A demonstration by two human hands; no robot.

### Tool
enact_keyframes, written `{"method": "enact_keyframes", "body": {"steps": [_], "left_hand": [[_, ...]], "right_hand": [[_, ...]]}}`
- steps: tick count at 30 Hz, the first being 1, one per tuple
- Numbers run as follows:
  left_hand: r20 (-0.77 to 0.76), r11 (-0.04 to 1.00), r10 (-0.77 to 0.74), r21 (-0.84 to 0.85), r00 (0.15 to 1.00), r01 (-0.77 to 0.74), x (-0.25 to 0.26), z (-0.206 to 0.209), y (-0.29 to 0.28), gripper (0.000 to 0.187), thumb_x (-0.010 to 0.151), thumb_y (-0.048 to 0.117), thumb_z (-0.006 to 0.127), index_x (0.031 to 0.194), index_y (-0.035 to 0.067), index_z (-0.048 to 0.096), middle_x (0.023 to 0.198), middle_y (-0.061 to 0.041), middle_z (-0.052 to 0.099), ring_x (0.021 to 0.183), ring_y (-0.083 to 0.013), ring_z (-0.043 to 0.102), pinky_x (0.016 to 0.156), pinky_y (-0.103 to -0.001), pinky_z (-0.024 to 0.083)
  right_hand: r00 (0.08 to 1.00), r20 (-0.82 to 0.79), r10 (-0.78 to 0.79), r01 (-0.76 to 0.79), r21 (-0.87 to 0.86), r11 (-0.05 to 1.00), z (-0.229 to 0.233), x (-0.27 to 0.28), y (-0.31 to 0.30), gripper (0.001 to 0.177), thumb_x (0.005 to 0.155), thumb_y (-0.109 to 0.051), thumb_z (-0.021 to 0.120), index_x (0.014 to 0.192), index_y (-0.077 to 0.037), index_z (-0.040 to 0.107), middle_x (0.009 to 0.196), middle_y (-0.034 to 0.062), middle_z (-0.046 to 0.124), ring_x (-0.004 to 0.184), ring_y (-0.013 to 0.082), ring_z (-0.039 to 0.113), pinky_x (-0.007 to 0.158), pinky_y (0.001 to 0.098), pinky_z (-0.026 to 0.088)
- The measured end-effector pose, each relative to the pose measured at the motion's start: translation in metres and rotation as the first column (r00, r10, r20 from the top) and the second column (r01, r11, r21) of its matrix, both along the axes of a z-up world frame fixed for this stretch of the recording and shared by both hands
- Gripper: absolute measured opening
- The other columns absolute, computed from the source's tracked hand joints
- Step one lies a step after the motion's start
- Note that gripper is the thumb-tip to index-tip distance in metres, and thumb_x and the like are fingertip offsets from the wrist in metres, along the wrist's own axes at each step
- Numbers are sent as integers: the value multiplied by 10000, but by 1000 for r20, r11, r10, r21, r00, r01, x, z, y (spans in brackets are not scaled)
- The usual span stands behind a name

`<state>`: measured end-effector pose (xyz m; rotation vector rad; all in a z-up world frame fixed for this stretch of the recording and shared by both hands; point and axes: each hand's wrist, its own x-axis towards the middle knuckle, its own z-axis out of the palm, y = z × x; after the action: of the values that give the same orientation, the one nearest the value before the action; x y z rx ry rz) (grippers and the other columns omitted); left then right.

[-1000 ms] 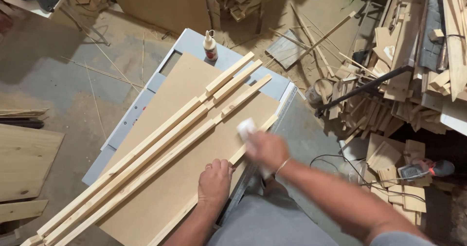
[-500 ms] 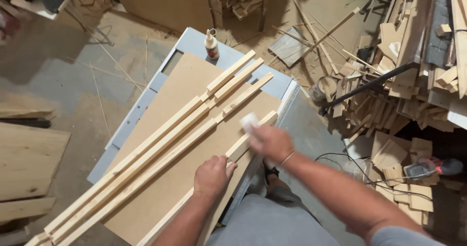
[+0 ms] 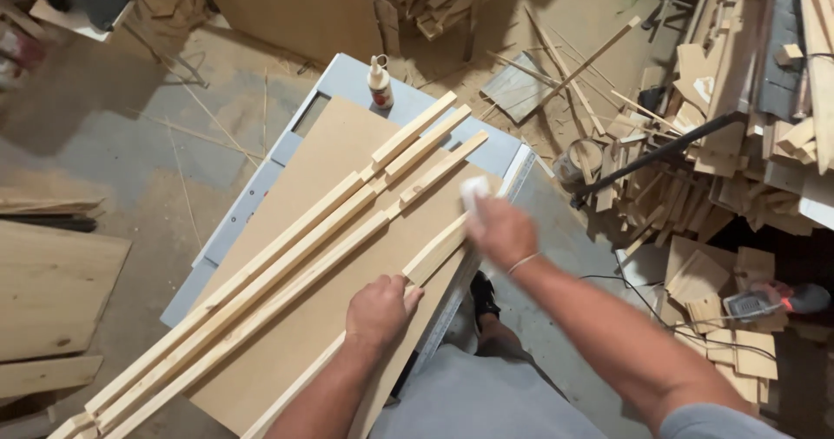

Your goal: Organizing notched wooden slats and applying glue or cleaning joints on a workbench

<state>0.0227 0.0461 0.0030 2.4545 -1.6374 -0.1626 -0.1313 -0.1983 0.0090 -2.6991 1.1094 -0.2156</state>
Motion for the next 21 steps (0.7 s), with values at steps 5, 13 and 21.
{"method": "enact_keyframes", "body": {"steps": [5,13,21], "left_hand": [[12,999,-5,51,1000,4,-16,-4,5,406,975,573,566,956,171,620,787,-60,615,666,-323,684,569,-471,565],[364,1000,12,-5,931,-11,-34,-14,6,292,1007,483,591,874,229,535,794,22,561,661,-192,619,457,-352,480],[348,999,-26,-19,937,35,-30,-6,7,114,851,202,620,834,233,512,781,24,545,701,-191,603,480,-328,485]], "right_hand": [[993,-66,101,-87,189,978,38,7,44,423,923,-590,503,1211,-296,600,932,39,694,829,292,682,667,456,517],[990,-73,120,-110,127,986,21,7,44,405,844,-517,645,1173,-291,715,985,1,755,817,286,687,618,456,504],[987,-147,-68,103,248,963,68,25,31,337,996,-514,516,992,-198,634,794,33,673,668,237,643,542,392,503]]}}
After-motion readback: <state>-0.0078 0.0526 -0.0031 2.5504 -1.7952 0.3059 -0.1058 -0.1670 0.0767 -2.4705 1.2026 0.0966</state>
